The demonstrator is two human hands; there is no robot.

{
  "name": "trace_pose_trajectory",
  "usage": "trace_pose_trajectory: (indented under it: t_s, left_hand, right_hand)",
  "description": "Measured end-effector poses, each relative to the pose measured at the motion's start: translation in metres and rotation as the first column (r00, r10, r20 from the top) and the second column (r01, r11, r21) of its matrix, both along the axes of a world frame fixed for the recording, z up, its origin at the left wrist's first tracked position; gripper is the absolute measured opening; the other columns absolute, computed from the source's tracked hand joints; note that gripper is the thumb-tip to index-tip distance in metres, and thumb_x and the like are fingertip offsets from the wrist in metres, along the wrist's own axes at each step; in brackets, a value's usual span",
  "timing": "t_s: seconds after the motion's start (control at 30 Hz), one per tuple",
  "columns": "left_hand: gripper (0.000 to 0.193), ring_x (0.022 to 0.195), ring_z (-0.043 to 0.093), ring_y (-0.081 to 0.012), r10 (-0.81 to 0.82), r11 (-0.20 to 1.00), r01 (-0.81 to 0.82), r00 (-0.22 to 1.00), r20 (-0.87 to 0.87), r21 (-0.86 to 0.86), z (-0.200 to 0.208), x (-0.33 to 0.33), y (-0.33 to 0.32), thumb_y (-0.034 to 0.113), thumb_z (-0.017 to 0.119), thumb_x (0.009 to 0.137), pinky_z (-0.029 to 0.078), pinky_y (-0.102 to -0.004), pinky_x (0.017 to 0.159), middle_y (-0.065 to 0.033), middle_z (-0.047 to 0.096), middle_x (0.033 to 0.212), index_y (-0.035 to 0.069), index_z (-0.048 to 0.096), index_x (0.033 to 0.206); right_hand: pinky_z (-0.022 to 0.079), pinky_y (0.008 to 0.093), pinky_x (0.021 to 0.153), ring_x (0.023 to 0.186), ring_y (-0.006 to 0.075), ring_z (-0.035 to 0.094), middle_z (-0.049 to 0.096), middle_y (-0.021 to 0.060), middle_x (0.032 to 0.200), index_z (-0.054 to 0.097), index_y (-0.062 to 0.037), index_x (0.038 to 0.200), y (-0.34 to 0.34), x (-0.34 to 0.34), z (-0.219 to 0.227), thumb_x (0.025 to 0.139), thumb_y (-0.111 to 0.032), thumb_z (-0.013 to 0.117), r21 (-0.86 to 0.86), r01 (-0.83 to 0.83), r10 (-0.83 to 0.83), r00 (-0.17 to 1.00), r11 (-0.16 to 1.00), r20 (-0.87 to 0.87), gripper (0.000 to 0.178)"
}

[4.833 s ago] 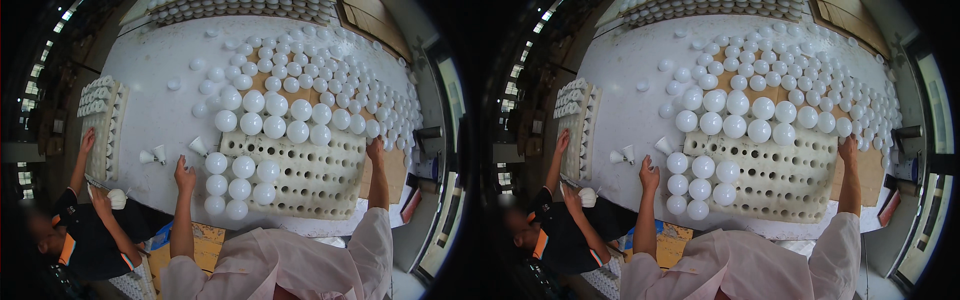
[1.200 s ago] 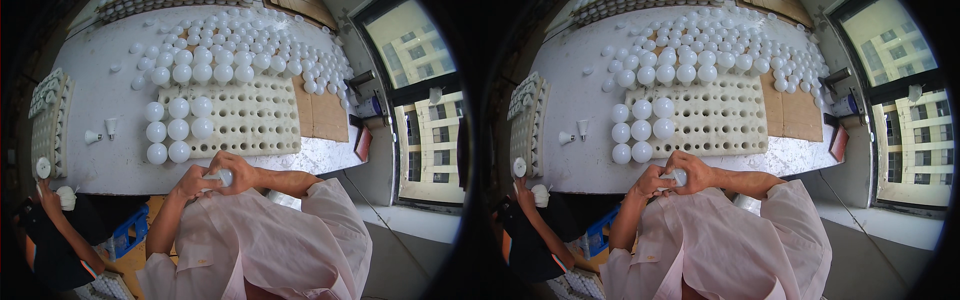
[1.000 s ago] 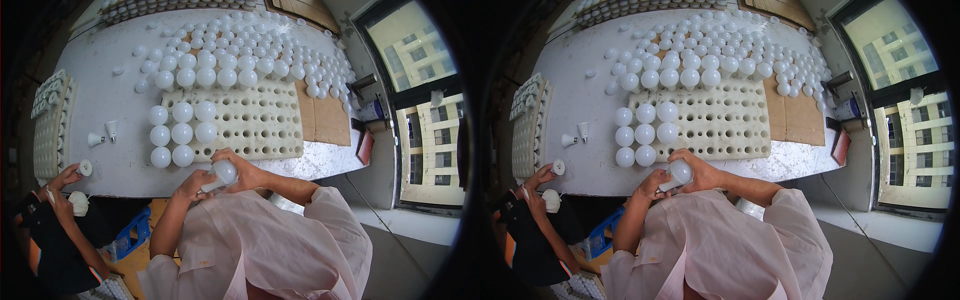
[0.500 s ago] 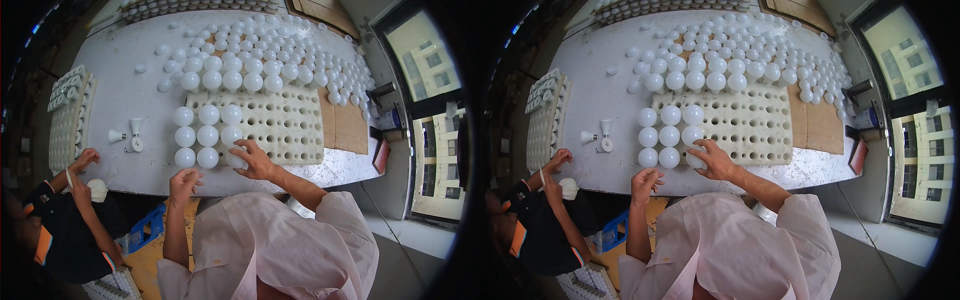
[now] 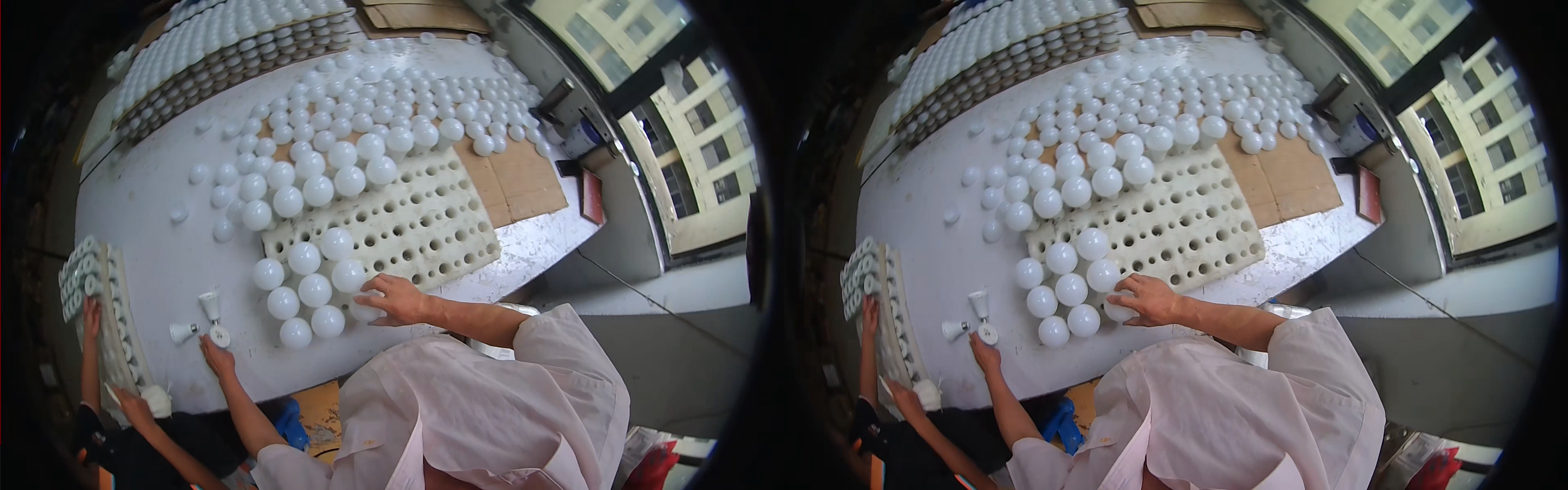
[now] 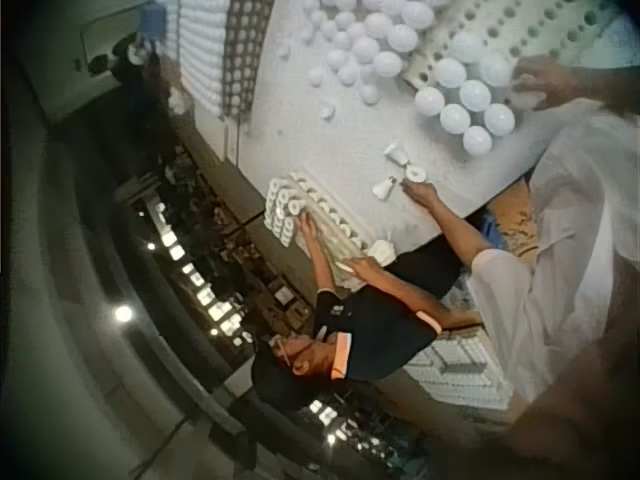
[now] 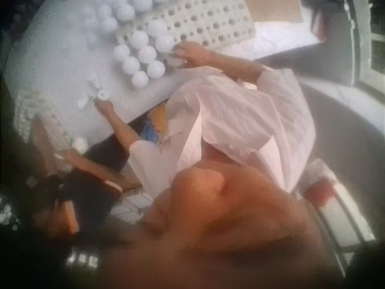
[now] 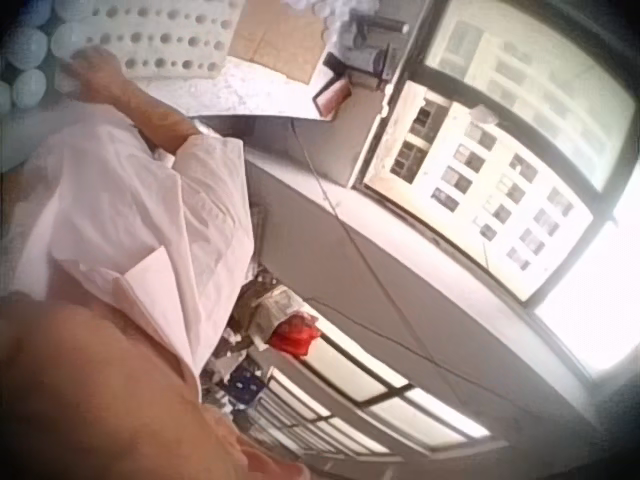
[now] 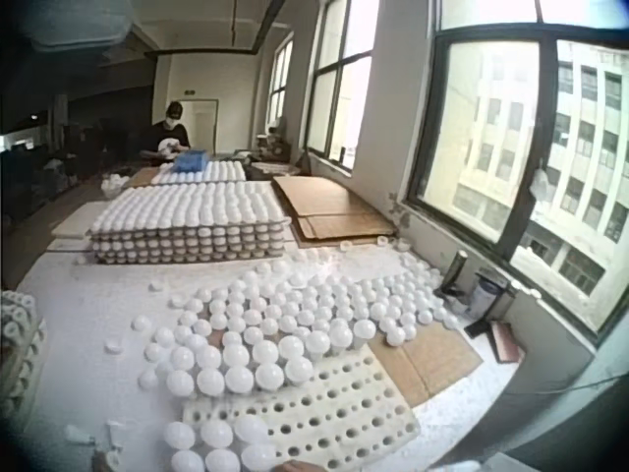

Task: The person assembles light bulbs by repeatedly taking bulb bases and plastic diffuser caps, pressing the caps onto the bases by hand, and placing the assembled light bulbs into slots on a foam tray.

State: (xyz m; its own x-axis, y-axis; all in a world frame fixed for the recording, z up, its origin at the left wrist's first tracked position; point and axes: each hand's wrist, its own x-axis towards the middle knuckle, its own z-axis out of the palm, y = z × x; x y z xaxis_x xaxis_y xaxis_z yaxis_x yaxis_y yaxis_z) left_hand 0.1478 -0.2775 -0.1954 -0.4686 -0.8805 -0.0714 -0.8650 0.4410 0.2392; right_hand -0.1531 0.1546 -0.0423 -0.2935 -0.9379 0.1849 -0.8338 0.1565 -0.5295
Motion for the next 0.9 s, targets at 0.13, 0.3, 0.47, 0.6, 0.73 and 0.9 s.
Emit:
trace_pose_trajectory:
  t_s: [0.13,0.3,0.47,0.6,0.73,0.9]
  left_hand:
    - [0.043,0.113,0.051,-0.0389,-0.092,0.996,0.090,0.991,0.092,0.024,0.028,-0.049,-0.002,0.001,0.069,0.073,0.041,-0.0427,0.096,-0.0237,0.055,0.119,0.002,0.051,0.112]
    - [0.039,0.096,0.060,-0.0394,-0.061,0.997,0.059,0.998,0.028,0.054,0.033,-0.043,0.009,0.005,0.071,0.071,0.048,-0.0428,0.084,-0.0200,0.064,0.103,0.003,0.055,0.106]
    - [0.046,0.102,0.061,-0.0287,0.441,0.835,-0.185,0.789,-0.429,0.519,0.037,-0.005,0.046,0.009,0.066,0.081,0.047,-0.0398,0.086,-0.0171,0.059,0.119,-0.002,0.049,0.122]
    - [0.049,0.105,0.058,-0.0265,0.694,0.670,0.033,0.329,-0.641,0.742,0.076,-0.007,0.106,0.014,0.059,0.088,0.047,-0.0401,0.087,-0.0169,0.054,0.126,-0.001,0.042,0.130]
    - [0.038,0.102,0.058,-0.0236,0.829,0.507,0.310,0.083,-0.554,0.805,0.131,-0.030,0.170,0.016,0.050,0.093,0.048,-0.0379,0.084,-0.0187,0.050,0.130,0.000,0.045,0.126]
    - [0.046,0.091,0.057,-0.0216,0.725,0.506,0.430,0.259,-0.639,0.748,0.173,-0.057,0.231,0.018,0.056,0.087,0.047,-0.0359,0.077,-0.0216,0.048,0.132,0.001,0.041,0.127]
  right_hand:
    - [0.049,0.0393,0.080,0.097,0.0288,0.053,0.049,0.0101,0.113,0.047,-0.0180,0.126,0.004,-0.005,0.001,0.063,-0.020,0.078,-0.021,0.040,-0.039,0.998,0.999,0.040,0.070]
    - [0.050,0.0378,0.083,0.098,0.0279,0.056,0.047,0.0115,0.119,0.042,-0.0187,0.133,0.015,-0.008,-0.003,0.064,-0.016,0.077,0.025,0.060,-0.063,0.991,0.998,0.115,0.077]
    - [0.052,0.0354,0.078,0.099,0.0290,0.058,0.054,0.0121,0.115,0.054,-0.0140,0.122,0.073,-0.080,-0.019,0.072,-0.014,0.072,-0.171,0.268,-0.260,0.963,0.948,0.065,0.053]
    - [0.050,0.0339,0.074,0.086,0.0247,0.059,0.055,0.0149,0.112,0.053,-0.0086,0.124,0.151,-0.204,-0.039,0.075,-0.006,0.070,-0.285,0.730,-0.749,0.660,0.621,0.060,0.052]
    - [0.043,0.0413,0.095,0.116,0.0334,0.047,0.047,0.0184,0.128,0.045,-0.0119,0.132,0.218,-0.321,-0.083,0.072,-0.020,0.073,-0.167,0.908,-0.918,0.357,0.384,-0.173,0.066]
    - [0.041,0.0446,0.100,0.127,0.0354,0.038,0.035,0.0163,0.141,0.038,-0.0202,0.138,0.228,-0.400,-0.117,0.071,-0.032,0.072,0.094,0.947,-0.918,0.322,0.308,-0.231,0.076]
